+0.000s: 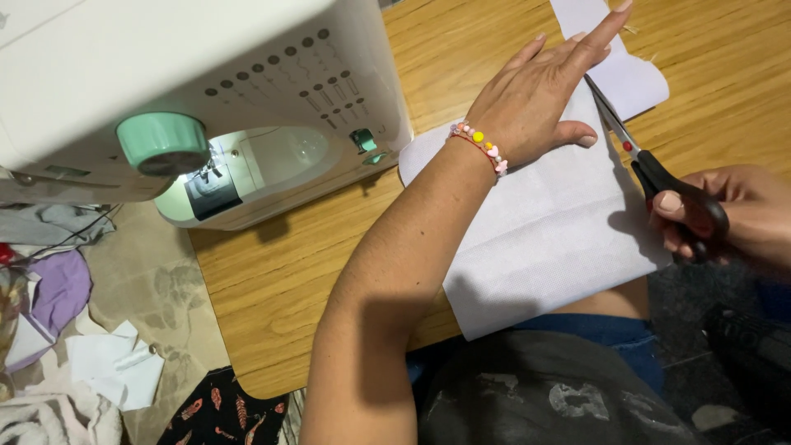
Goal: The person cuts a piece of white fabric using scissors on a wooden table. They trim the edges and remove a strip of fabric, then place the cut piece aside.
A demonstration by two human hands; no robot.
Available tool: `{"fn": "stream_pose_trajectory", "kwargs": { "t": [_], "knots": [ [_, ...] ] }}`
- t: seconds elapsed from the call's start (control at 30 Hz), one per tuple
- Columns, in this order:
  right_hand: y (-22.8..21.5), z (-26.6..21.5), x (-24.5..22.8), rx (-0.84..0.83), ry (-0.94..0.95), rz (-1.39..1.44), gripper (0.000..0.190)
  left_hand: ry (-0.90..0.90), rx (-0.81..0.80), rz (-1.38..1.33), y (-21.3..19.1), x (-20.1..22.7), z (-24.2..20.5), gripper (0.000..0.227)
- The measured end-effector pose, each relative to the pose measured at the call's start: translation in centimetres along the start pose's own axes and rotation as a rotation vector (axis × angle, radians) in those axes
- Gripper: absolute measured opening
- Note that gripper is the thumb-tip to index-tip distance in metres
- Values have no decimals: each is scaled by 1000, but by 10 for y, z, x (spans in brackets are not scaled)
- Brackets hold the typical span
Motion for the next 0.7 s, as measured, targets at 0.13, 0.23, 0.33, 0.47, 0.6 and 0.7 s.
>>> {"fn": "stream_pose_trajectory", "kwargs": {
  "t": [0.13,0.23,0.33,0.47,0.6,0.7],
  "knots": [
    [-5,10,4,-1,-6,16,48,-1,-4,27,-1,1,0,177],
    [-6,11,-6,-49,-35,-56,59,0,-6,30,-1,1,2,178],
    [-5,14,-6,-82,-53,-24,61,5,5,27,-1,1,1,180],
    [1,6,-20,-16,-5,-42,49,5,-4,8,-2,1,0,179],
    [-6,13,-8,-30,20,42,48,3,-6,1,-6,4,0,179],
    [-13,20,-1,-65,-55,43,49,1,-13,19,-7,4,0,183]
  ]
}}
Point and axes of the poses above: each hand's wrist, its own z-axis towards the middle knuckle, its own y-axis out of the palm, x = y × z, the point moved 3 cm from there along z, towards the middle knuckle
